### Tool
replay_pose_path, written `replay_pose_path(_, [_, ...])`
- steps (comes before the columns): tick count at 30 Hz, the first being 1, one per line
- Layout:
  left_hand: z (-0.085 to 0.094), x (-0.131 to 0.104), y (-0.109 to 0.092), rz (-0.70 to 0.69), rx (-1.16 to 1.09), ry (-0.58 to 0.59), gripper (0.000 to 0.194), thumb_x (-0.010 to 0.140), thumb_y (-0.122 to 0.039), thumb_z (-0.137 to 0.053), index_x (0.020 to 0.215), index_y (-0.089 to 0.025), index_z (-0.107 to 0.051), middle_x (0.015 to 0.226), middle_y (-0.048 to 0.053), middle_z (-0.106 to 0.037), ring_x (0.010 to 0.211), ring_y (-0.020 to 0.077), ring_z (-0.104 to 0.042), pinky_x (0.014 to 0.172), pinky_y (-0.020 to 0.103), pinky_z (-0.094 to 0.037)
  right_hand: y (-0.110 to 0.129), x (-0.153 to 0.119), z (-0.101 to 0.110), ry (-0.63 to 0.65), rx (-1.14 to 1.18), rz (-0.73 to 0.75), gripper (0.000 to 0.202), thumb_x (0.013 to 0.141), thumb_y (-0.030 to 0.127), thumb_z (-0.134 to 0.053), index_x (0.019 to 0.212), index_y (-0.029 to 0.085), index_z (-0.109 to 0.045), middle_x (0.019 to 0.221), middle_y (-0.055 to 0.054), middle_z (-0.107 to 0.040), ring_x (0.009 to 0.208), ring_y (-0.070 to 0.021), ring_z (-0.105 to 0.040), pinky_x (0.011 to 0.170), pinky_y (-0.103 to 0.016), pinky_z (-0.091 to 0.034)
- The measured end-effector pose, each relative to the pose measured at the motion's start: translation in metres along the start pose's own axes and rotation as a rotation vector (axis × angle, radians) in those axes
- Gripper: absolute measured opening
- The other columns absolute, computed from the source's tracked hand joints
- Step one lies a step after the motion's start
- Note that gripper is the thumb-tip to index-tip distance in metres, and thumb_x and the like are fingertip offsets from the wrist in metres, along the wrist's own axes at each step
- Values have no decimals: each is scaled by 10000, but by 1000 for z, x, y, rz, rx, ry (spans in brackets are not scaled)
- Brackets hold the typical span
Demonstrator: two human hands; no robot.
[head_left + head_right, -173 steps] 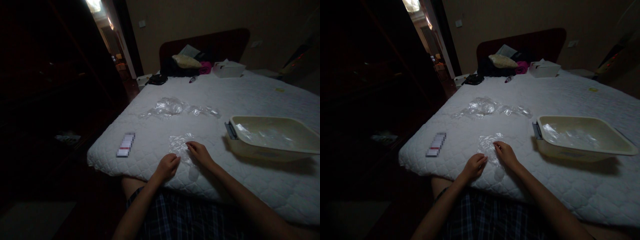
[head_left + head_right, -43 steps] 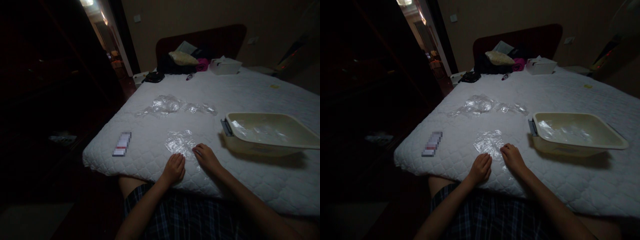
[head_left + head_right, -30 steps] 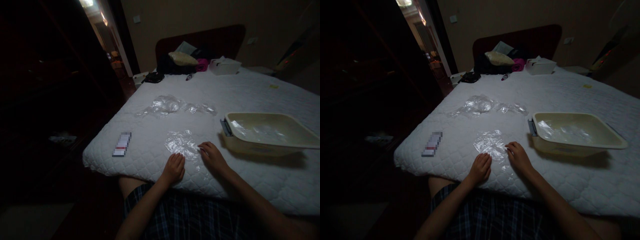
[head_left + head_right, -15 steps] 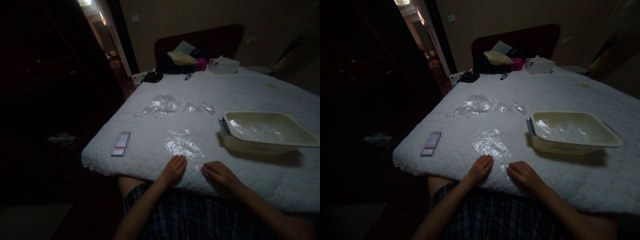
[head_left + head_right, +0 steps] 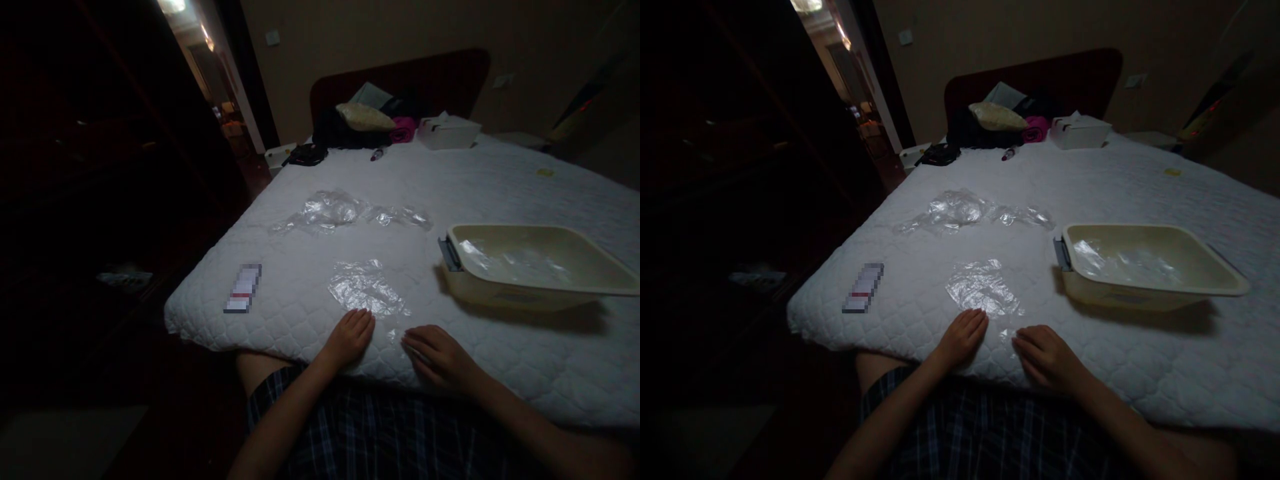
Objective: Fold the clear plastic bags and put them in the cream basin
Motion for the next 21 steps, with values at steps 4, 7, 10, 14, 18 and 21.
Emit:
replay_pose_path(4, [-2,0,0,14,4,31,351,874,-145,-335,1191,-82,-472,1187,157,-548,1167,221,-452,960,418,-390,7,-1,-2,48,-2,35,266,794,208,-538,1048,140,-580,961,-132,-613,853,-211,-571,727,-368,-473])
replay_pose_path(7, [-3,1,1,23,2,46,363,866,-147,-353,1208,-92,-461,1206,149,-536,1177,221,-441,976,420,-371,8,-1,-5,30,-23,37,226,798,162,-522,1014,148,-585,910,-116,-621,818,-202,-575,704,-363,-474])
replay_pose_path(10, [-2,1,1,24,-7,34,358,857,-147,-370,1197,-96,-470,1207,138,-536,1174,220,-442,986,414,-362,7,-1,-7,1,-24,48,211,800,128,-496,988,159,-588,874,-105,-630,780,-192,-577,680,-359,-478])
replay_pose_path(14, [0,2,1,24,-11,14,341,856,-147,-378,1175,-96,-488,1198,124,-544,1167,221,-447,998,407,-350,4,-1,-5,-42,-5,44,223,811,126,-467,990,177,-589,858,-96,-636,759,-184,-585,661,-353,-486])
replay_pose_path(18, [-1,2,1,25,-12,33,342,862,-153,-368,1178,-97,-485,1198,133,-543,1166,225,-449,991,424,-354,2,0,-2,-48,-13,16,207,809,119,-478,970,173,-596,870,-100,-641,774,-185,-583,677,-350,-485])
replay_pose_path(21, [-2,2,1,32,-17,32,343,860,-152,-366,1176,-102,-488,1194,132,-546,1163,225,-453,987,432,-357,0,1,-2,-54,-9,7,195,810,116,-481,954,171,-600,868,-98,-645,772,-179,-586,685,-344,-483])
Point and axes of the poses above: each hand's wrist, its own x-axis towards the middle knuckle, its own z-axis out of the back of the hand, y = z × x, the point moved 5 cm from there along x, towards the middle knuckle
